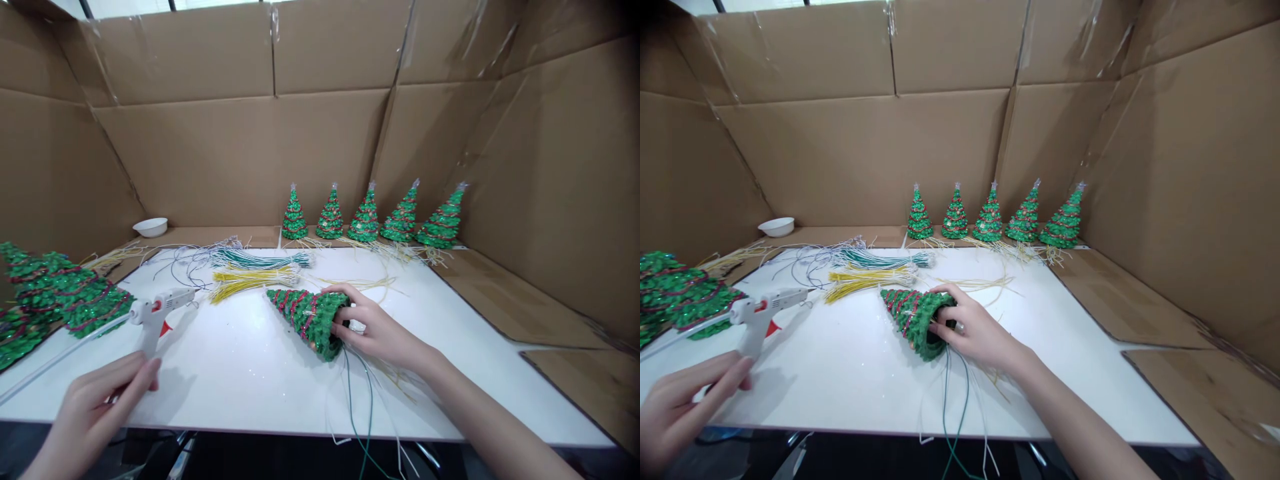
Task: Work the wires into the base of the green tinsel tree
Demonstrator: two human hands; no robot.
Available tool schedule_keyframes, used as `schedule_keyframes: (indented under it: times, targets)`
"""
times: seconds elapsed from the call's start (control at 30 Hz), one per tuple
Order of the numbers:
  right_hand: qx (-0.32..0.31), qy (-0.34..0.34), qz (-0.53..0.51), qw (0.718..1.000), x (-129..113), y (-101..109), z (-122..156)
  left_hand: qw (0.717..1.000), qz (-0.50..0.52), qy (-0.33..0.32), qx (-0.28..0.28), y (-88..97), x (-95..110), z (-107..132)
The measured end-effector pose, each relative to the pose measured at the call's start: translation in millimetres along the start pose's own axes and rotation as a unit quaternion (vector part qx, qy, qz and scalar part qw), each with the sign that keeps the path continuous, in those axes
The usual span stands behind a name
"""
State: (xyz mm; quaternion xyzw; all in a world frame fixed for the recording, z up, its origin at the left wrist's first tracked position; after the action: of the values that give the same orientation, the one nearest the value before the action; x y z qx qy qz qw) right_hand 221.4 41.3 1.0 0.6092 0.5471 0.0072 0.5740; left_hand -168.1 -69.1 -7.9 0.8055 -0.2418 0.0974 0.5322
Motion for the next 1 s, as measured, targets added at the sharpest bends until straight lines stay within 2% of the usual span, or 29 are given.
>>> schedule_keyframes:
  times: [0.1,0.23,0.4,0.57,0.7,1.0]
  targets:
    - [0.001,-0.001,-0.001,1.0,1,0,-1,0.994,0.072,-0.075,-0.043,-13.2,38,-23]
    - [-0.001,-0.006,-0.002,1.0,0,0,-1,0.976,0.15,-0.123,-0.099,-29.3,87,-59]
    - [-0.007,-0.012,-0.01,1.0,-2,1,1,0.956,0.193,-0.179,-0.129,-49.8,124,-89]
    - [-0.007,-0.005,-0.016,1.0,-3,2,0,0.935,0.218,-0.223,-0.172,-73.1,138,-101]
    - [-0.002,-0.008,-0.011,1.0,-2,2,0,0.919,0.25,-0.225,-0.204,-86.3,145,-109]
    - [-0.002,-0.007,-0.025,1.0,0,2,1,0.901,0.315,-0.213,-0.21,-111.3,146,-117]
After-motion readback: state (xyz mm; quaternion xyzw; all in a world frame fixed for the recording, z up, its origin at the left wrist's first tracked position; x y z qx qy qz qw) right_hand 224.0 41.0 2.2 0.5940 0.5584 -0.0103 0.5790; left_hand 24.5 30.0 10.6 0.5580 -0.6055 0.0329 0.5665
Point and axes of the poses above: each hand's wrist, its own z-axis away from the middle knuckle, its own y-axis out of the back of the hand, x = y × z, the point moved 3 cm from there along -z, towards the middle knuckle, and after that the axes turned 2 degrees about -x, right-handed, at the moved point
